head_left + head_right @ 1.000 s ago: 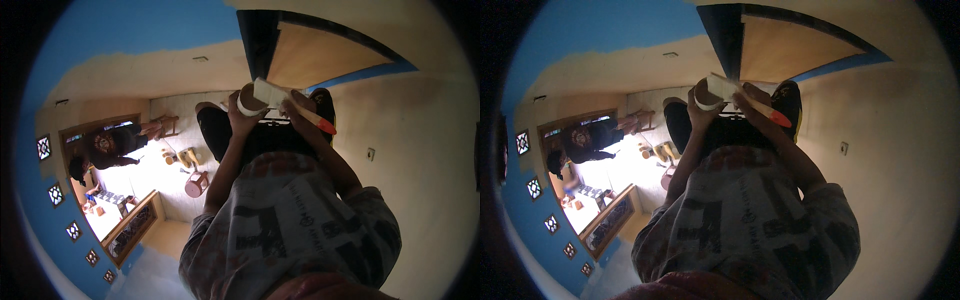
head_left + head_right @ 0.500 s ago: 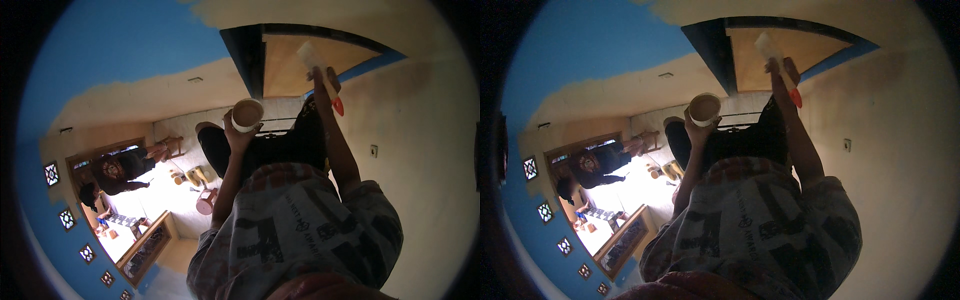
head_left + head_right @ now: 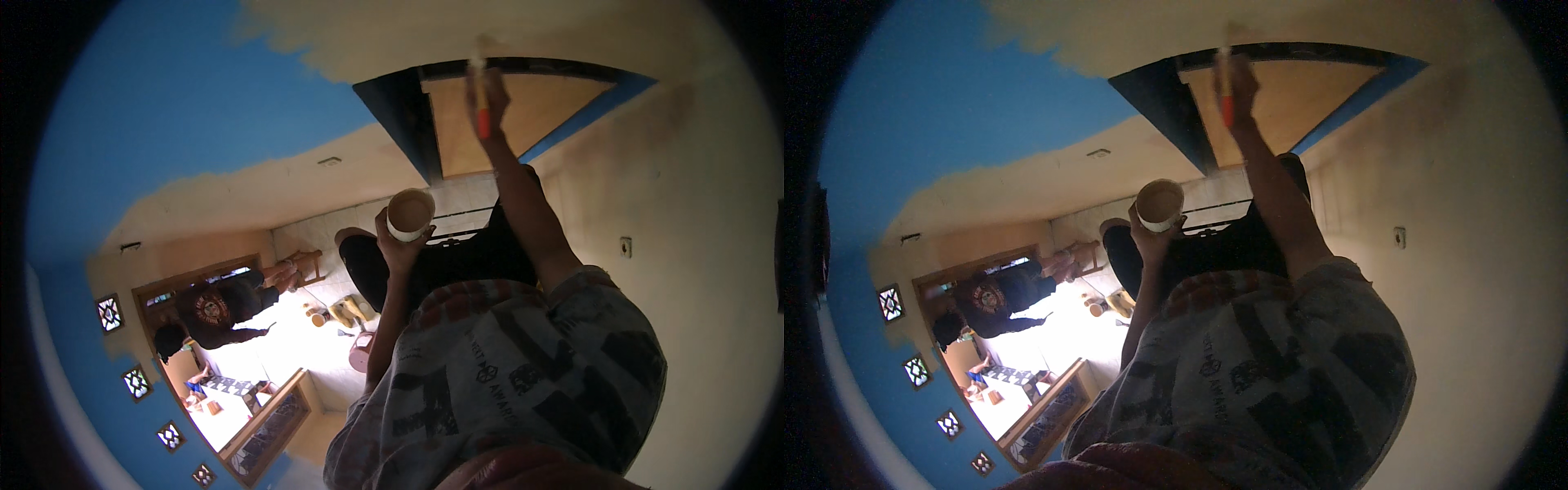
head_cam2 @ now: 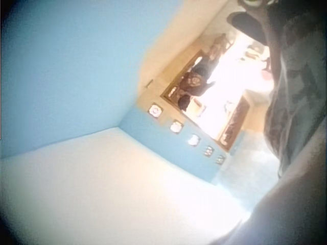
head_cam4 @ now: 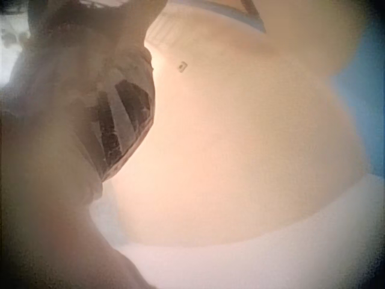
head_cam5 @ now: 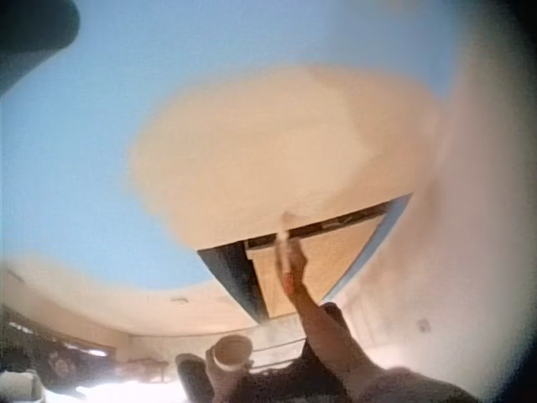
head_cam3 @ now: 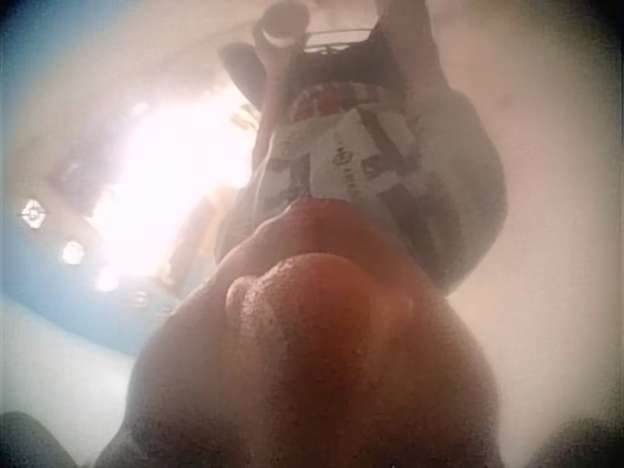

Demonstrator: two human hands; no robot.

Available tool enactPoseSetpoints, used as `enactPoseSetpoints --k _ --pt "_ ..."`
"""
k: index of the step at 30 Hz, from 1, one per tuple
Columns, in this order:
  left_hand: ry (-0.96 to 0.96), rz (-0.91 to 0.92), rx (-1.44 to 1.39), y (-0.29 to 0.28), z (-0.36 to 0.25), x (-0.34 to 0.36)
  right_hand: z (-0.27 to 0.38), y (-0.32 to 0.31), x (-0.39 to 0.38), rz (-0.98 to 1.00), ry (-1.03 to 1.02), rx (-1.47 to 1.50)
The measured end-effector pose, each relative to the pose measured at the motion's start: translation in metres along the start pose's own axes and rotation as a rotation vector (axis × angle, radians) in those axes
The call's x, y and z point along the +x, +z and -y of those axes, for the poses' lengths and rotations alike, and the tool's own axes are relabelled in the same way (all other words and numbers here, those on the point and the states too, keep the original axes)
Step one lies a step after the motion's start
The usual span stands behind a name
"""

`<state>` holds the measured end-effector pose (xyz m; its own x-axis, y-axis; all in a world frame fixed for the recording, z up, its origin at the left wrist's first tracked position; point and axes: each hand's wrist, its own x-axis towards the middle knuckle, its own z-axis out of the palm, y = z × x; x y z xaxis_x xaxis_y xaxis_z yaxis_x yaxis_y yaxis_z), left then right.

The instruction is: The person paints a ceiling with a brush, repeatedly dipping the brush into a small container and applying paint to a blue ceiling surface. The camera is head-mounted and moves with the person's head, causing frequent motion blur.

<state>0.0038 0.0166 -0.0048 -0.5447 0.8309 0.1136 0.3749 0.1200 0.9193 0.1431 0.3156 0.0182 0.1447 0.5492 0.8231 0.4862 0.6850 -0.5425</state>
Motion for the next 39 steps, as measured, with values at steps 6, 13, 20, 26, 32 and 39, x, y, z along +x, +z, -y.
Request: enactPoseSetpoints --k 6,13,20,26,32,39 --pt "0.011 0.030 0.023 0.003 0.002 0.000 0.061 0.037 -0.007 0.128 -0.050 0.346" --pt "0.051 0.018 0.039 0.007 -0.002 0.003 -0.057 -0.033 0.017 0.192 -0.076 0.048" --pt "-0.053 0.033 -0.029 0.007 -0.001 0.000 -0.101 -0.148 0.055 -0.095 0.357 -0.201" --pt "0.016 0.039 0.023 0.004 0.001 0.001 -0.089 -0.084 0.027 -0.035 -0.057 -0.107" --pt "0.009 0.017 0.039 0.002 -0.008 0.001 0.024 0.034 -0.037 0.235 0.125 0.335" --pt "-0.038 -0.004 -0.006 0.003 -0.003 -0.002 -0.003 0.020 -0.010 0.322 0.207 0.351"
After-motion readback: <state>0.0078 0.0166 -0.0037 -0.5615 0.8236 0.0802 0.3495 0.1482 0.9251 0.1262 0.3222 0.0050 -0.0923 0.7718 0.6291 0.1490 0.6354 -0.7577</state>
